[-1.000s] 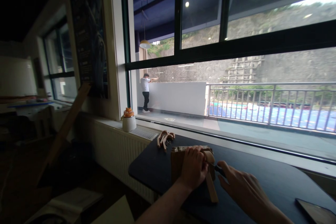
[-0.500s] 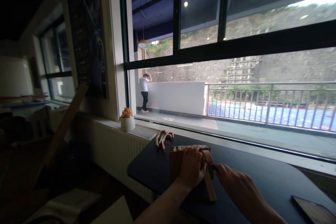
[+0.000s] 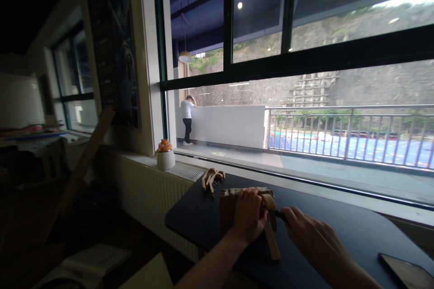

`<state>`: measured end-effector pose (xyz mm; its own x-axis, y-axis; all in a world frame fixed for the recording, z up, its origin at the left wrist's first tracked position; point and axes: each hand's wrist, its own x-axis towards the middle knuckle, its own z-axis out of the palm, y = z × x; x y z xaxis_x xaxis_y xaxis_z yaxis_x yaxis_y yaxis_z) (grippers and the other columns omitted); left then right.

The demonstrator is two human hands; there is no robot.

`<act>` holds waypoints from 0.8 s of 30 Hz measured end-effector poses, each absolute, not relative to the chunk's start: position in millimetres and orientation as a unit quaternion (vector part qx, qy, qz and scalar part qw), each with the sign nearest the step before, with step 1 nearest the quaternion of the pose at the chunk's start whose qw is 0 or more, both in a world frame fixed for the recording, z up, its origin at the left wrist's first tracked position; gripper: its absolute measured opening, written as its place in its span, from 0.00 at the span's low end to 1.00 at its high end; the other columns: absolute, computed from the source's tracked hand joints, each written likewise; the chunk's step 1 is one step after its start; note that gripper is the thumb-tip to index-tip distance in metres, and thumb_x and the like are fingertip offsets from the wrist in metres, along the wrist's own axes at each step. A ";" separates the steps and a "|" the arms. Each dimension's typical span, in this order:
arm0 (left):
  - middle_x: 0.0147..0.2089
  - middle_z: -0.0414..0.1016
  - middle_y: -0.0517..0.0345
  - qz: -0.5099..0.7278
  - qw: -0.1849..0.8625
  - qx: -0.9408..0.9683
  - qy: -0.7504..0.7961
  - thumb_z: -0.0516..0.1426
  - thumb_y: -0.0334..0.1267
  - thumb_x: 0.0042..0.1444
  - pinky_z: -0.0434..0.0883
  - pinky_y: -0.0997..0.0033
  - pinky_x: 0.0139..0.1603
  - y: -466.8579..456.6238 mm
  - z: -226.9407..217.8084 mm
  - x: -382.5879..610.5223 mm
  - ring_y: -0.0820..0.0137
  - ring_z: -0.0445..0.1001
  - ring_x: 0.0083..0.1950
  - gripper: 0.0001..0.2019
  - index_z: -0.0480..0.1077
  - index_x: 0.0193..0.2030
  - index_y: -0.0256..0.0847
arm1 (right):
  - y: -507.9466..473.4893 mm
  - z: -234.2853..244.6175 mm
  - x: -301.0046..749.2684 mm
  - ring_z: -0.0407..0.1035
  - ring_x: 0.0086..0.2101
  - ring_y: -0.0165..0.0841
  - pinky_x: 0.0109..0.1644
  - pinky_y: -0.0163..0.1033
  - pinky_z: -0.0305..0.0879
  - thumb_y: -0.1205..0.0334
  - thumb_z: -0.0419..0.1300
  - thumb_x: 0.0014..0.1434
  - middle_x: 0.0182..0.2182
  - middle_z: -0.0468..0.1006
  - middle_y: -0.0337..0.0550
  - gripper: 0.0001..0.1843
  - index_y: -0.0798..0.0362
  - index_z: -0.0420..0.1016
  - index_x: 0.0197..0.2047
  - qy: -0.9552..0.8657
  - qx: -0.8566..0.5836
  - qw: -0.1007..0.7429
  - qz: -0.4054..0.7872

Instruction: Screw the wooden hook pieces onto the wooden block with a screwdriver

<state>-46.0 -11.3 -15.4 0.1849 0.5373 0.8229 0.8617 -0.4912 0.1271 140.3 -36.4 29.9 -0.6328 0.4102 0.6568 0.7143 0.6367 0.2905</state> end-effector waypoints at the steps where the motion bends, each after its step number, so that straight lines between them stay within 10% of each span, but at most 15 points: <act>1: 0.56 0.67 0.50 -0.433 0.188 -0.746 -0.469 0.57 0.29 0.51 0.57 0.49 0.64 -11.3 -15.7 -45.8 0.57 0.64 0.60 0.16 0.61 0.47 0.40 | -36.1 29.9 142.4 0.70 0.21 0.31 0.22 0.34 0.54 0.79 0.51 0.50 0.24 0.72 0.34 0.16 0.50 0.64 0.38 -0.866 -0.315 0.272 -0.279; 24: 0.55 0.68 0.50 -0.439 0.185 -0.749 -0.461 0.57 0.29 0.51 0.58 0.45 0.62 -10.8 -14.9 -45.6 0.56 0.65 0.59 0.14 0.62 0.45 0.42 | -36.1 19.6 135.4 0.70 0.18 0.31 0.20 0.34 0.48 0.74 0.49 0.57 0.23 0.74 0.34 0.10 0.49 0.63 0.38 -0.842 -0.368 0.280 -0.276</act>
<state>-45.6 -10.8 -14.9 0.1892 0.5277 0.8281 0.8528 -0.5064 0.1278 135.4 -36.1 19.6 -0.5716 0.4664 0.6751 0.7753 0.5765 0.2582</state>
